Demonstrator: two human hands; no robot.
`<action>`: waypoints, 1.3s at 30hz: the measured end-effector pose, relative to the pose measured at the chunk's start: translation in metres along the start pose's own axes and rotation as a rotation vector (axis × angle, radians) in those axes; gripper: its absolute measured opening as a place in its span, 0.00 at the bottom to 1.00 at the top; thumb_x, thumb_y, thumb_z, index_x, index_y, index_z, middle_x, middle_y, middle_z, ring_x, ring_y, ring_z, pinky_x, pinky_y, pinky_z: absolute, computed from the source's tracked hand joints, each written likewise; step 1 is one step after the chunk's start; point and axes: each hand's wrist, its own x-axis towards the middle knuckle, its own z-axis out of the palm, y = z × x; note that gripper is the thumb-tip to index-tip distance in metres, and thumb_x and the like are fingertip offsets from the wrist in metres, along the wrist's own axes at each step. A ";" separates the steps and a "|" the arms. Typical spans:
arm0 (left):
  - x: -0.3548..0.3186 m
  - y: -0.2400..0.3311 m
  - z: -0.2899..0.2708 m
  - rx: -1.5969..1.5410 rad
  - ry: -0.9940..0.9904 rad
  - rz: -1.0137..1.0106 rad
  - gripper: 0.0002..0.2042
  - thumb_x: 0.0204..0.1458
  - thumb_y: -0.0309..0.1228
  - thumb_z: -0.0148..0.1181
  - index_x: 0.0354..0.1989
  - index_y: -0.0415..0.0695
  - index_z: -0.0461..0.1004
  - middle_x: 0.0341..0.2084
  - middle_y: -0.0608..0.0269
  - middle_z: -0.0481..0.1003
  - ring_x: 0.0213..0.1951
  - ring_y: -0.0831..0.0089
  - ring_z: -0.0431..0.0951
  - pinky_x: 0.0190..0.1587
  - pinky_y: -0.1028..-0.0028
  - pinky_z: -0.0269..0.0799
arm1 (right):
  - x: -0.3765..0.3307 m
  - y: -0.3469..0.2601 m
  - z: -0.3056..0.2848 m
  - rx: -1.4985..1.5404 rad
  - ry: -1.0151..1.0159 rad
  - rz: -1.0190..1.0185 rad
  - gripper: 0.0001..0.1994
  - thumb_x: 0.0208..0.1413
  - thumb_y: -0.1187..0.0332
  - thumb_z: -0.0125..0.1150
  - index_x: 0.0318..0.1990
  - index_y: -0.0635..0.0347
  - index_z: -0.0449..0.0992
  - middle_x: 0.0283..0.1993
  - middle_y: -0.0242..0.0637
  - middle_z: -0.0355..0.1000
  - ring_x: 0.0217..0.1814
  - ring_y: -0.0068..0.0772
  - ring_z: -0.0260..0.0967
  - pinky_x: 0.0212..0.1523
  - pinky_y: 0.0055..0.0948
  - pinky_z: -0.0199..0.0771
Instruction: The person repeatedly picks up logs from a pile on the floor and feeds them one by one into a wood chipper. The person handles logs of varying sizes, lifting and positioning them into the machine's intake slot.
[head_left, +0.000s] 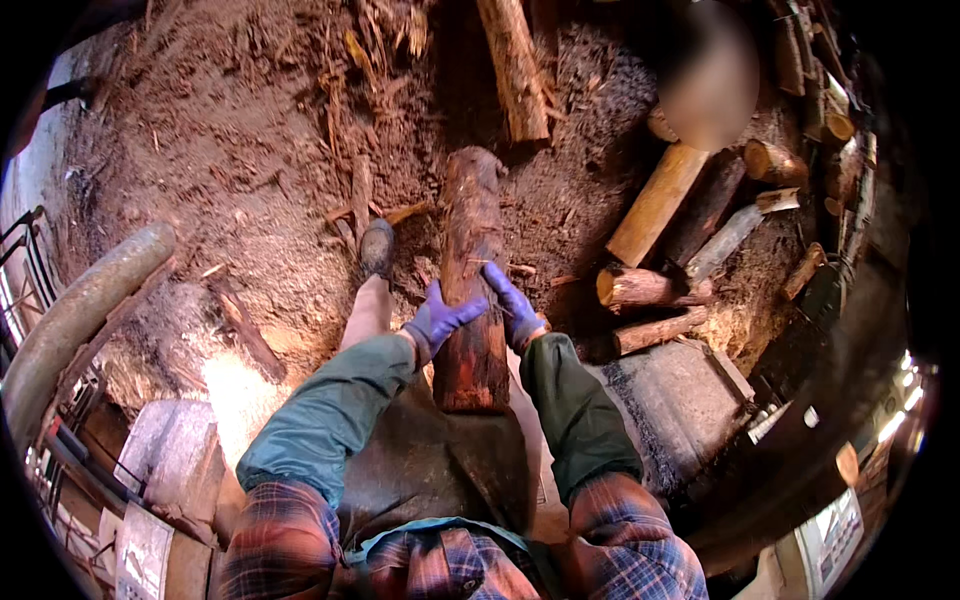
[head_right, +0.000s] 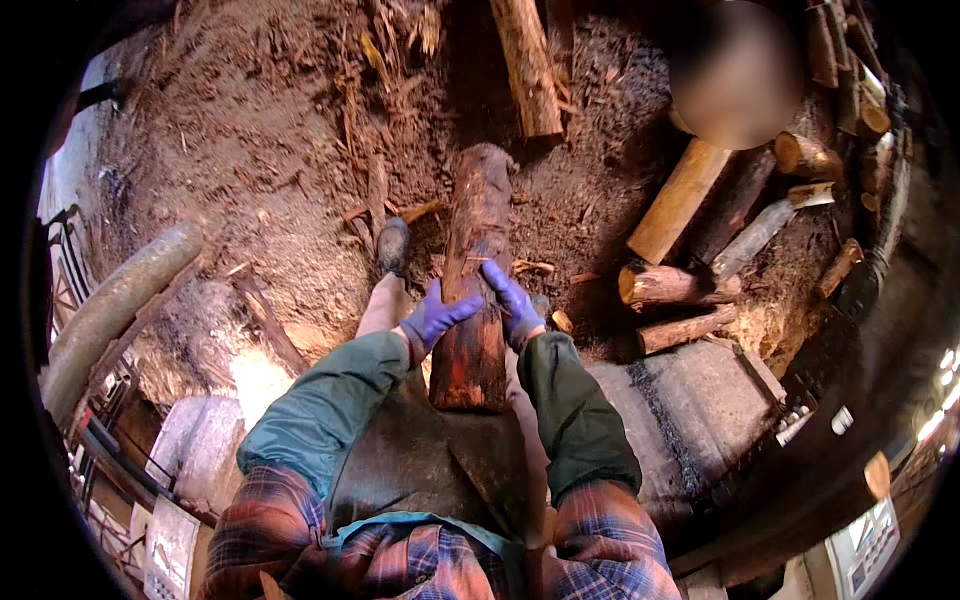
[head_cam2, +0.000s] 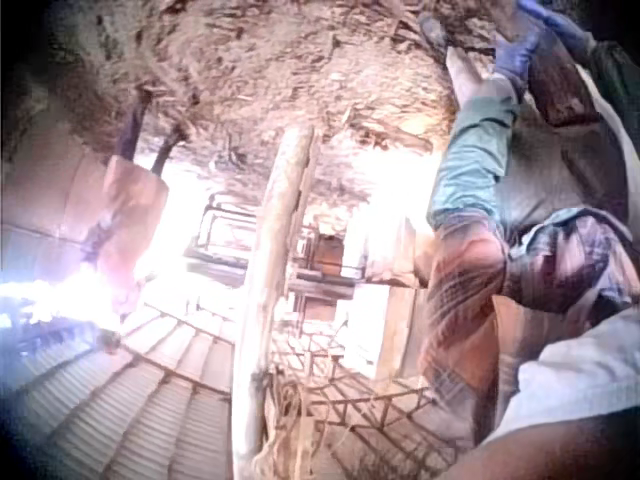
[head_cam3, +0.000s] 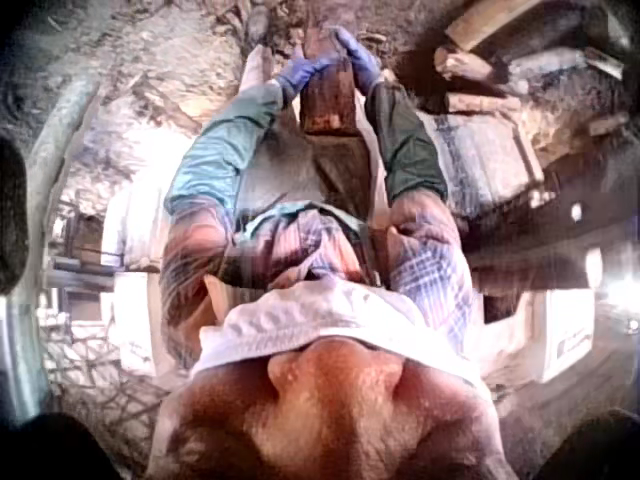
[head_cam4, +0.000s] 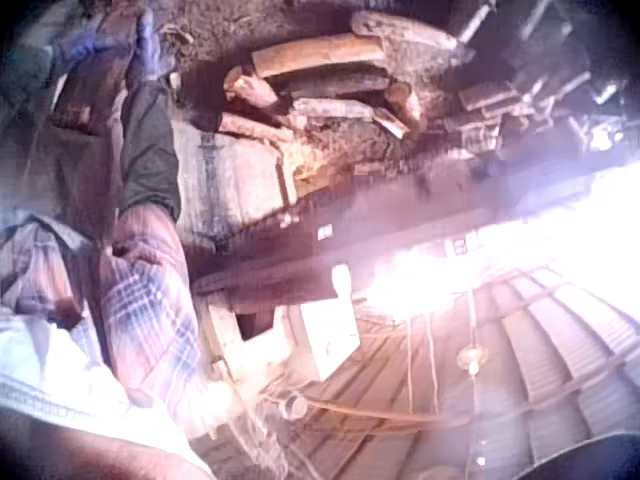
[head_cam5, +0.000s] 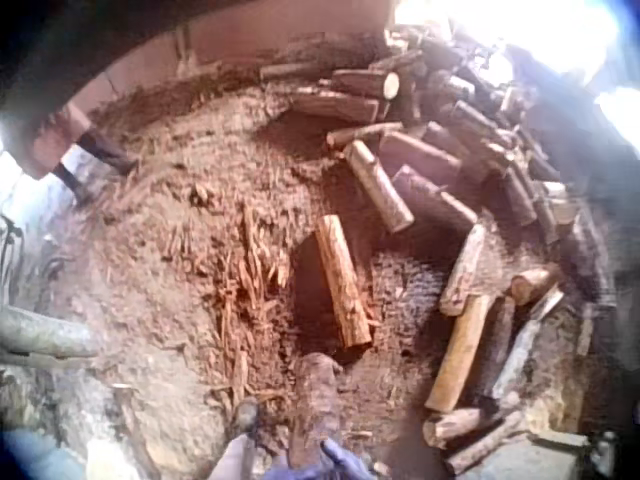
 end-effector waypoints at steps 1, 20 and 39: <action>-0.025 0.012 0.004 -0.056 -0.029 0.073 0.43 0.46 0.33 0.75 0.65 0.41 0.50 0.54 0.55 0.70 0.54 0.64 0.73 0.55 0.64 0.74 | -0.033 -0.028 0.038 0.156 0.021 0.138 0.32 0.62 0.47 0.55 0.63 0.65 0.68 0.63 0.39 0.69 0.62 0.34 0.67 0.65 0.34 0.63; -0.358 0.194 0.147 0.565 -0.309 0.842 0.59 0.42 0.36 0.76 0.73 0.42 0.31 0.64 0.49 0.56 0.61 0.60 0.62 0.65 0.60 0.60 | -0.361 -0.291 0.269 -0.293 -0.096 -0.781 0.45 0.55 0.47 0.67 0.71 0.62 0.52 0.64 0.35 0.63 0.63 0.26 0.62 0.62 0.28 0.65; -0.318 0.149 0.427 1.267 -1.081 0.792 0.22 0.53 0.31 0.66 0.56 0.37 0.72 0.53 0.45 0.74 0.53 0.57 0.76 0.57 0.64 0.69 | -0.503 -0.559 0.017 -1.406 1.390 -1.032 0.40 0.45 0.39 0.61 0.66 0.46 0.66 0.67 0.52 0.62 0.68 0.55 0.61 0.65 0.51 0.63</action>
